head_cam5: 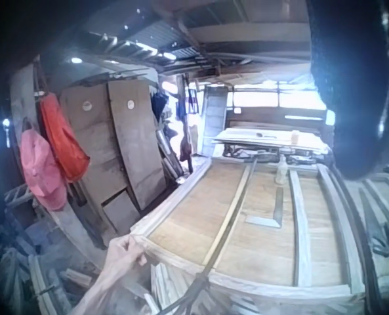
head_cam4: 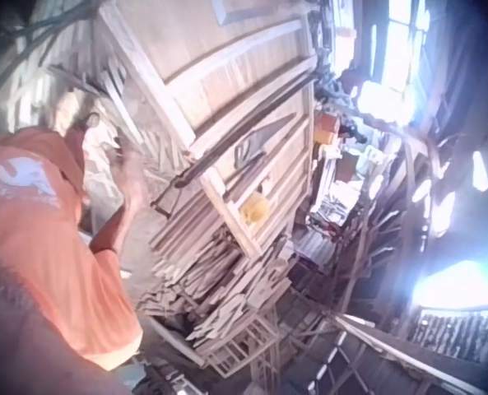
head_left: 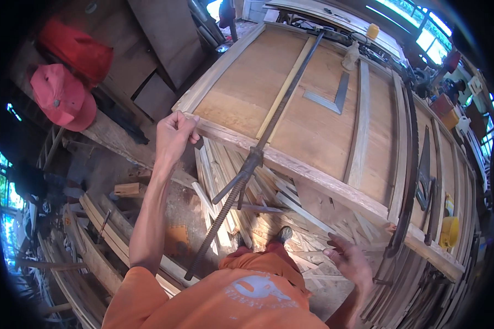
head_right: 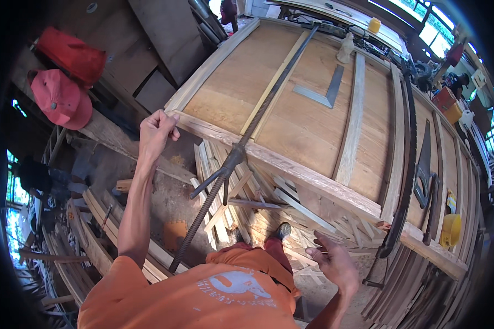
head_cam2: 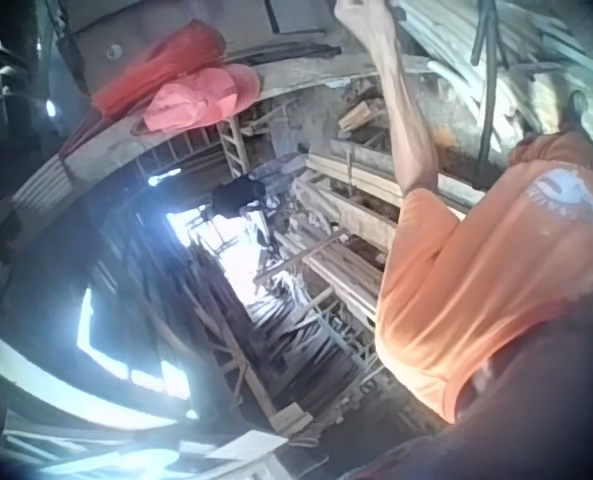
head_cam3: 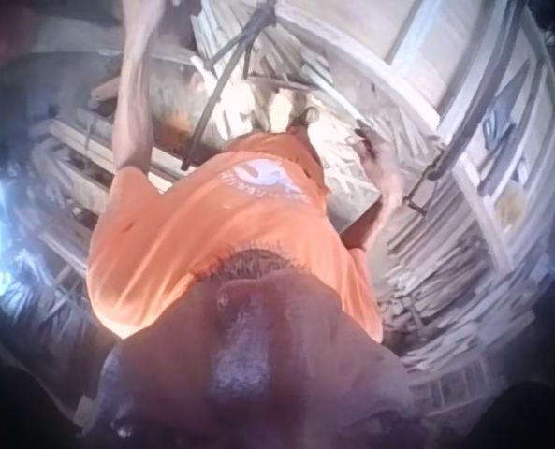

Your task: The person tightens a screw clamp onto a wooden frame, taps the frame with a hammer, and checks the corner alignment using an L-square.

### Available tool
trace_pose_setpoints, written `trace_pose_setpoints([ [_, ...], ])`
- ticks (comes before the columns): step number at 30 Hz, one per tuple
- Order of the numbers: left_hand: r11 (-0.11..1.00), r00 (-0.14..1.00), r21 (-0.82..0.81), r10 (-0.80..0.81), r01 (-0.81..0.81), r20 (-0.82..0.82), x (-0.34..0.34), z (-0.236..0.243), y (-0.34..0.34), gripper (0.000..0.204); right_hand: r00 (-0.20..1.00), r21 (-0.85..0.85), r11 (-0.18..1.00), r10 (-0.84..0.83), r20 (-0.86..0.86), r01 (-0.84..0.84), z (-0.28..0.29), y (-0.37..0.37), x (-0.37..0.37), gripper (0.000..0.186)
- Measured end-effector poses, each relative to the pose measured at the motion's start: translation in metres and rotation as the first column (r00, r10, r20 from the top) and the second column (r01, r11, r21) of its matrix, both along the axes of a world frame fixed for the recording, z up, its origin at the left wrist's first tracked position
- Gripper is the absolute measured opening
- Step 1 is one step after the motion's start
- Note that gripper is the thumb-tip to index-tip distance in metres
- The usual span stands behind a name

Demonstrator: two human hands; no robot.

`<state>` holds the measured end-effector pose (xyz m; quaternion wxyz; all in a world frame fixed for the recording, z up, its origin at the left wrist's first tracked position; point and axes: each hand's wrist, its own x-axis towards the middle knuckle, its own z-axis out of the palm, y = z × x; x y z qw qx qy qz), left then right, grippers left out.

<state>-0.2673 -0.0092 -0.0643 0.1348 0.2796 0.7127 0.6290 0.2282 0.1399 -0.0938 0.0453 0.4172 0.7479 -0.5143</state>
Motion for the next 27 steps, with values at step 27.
trace_pose_setpoints([
  [27, 0.963, 0.942, -0.124, -0.262, 0.241, -0.210, 0.037, 0.026, 0.068, 0.029, 0.499, 0.221, 0.479, -0.593, -0.632, 0.850, 0.120, 0.060, 0.176, 0.032],
])
